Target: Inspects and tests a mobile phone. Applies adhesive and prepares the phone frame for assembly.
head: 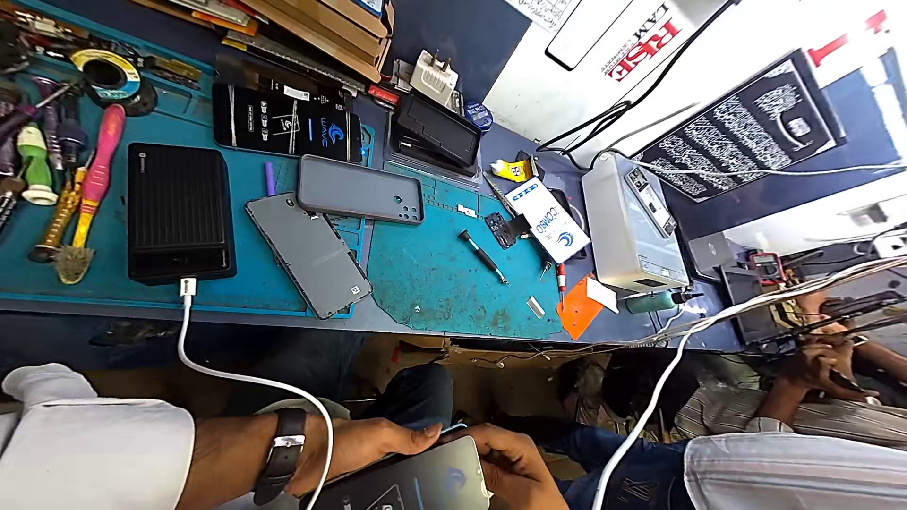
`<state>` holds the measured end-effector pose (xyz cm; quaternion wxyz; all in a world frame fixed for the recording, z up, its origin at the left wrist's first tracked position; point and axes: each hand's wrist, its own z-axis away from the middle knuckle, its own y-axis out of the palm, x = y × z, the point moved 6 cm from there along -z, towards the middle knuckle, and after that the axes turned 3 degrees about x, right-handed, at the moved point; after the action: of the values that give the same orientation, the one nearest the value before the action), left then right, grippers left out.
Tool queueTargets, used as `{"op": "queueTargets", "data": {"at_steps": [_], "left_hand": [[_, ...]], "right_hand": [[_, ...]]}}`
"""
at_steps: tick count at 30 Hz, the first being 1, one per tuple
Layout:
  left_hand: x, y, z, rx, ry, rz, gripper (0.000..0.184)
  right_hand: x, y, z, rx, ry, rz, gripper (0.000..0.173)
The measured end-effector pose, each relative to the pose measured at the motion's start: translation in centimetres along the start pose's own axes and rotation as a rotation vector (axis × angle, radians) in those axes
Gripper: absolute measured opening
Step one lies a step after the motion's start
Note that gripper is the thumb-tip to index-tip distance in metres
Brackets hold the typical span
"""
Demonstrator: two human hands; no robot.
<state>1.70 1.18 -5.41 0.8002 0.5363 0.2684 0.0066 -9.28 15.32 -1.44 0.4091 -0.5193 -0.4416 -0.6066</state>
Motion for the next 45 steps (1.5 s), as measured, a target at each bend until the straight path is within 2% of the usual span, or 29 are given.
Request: {"op": "queueTargets", "data": {"at_steps": [2,4,8,9,11,14,17,20,24,28,34,40,43,45], "left_hand": [[-1.1,-0.1,0.4,-0.109,0.031,-0.069,0.077],[-3.2,-0.7,1.2,-0.323,0.141,-0.276,0.071],[-9.0,-1.3,3.9,-0.719,0.589,-0.758,0.046],[-10.3,-1.1,4.8,-0.812,0.664,-0.917,0.046],[-12.5,-0.6,6.2,-0.984,0.754,-1.282,0.06],[-14.6,-0.2,6.2,-1.104,0.718,-1.698,0.079],[-16.0,-1.0,5.3,-1.137,0.55,-1.852,0.091],[-16.9,-2.3,4.7,-1.182,0.43,-1.836,0.091],[-17.3,-3.2,4.8,-1.206,0.397,-1.738,0.083],[-18.0,-3.2,5.6,-1.19,0.486,-1.582,0.079],[-18.1,-4.0,7.5,-1.126,0.744,-1.281,0.078],[-17.4,-4.8,9.0,-1.071,0.866,-1.112,0.077],[-17.2,-5.1,9.5,-1.045,0.92,-1.078,0.078],[-17.1,-5.3,9.8,-1.029,0.968,-1.059,0.08]], "right_hand": [[-0.3,-0.6,0.1,-0.043,-0.019,-0.017,0.026],[-0.3,-1.8,0.3,-0.109,-0.023,-0.053,0.027],[0.8,-4.9,0.0,-0.355,-0.014,-0.143,0.026],[1.2,-5.6,-0.4,-0.42,-0.01,-0.177,0.026],[1.8,-6.7,-1.4,-0.554,0.002,-0.238,0.025],[2.6,-7.3,-3.5,-0.696,0.001,-0.241,0.03],[2.8,-7.6,-5.8,-0.726,-0.002,-0.203,0.033],[2.6,-8.1,-7.5,-0.703,0.012,-0.183,0.034],[2.1,-8.7,-8.6,-0.674,0.031,-0.213,0.034],[1.7,-9.4,-9.1,-0.675,0.036,-0.235,0.038],[1.2,-10.2,-9.7,-0.659,0.084,-0.232,0.045],[0.3,-10.7,-10.1,-0.661,0.146,-0.235,0.041],[0.7,-10.7,-10.2,-0.664,0.215,-0.126,0.039],[1.4,-10.9,-10.2,-0.669,0.261,0.067,0.042]]}}
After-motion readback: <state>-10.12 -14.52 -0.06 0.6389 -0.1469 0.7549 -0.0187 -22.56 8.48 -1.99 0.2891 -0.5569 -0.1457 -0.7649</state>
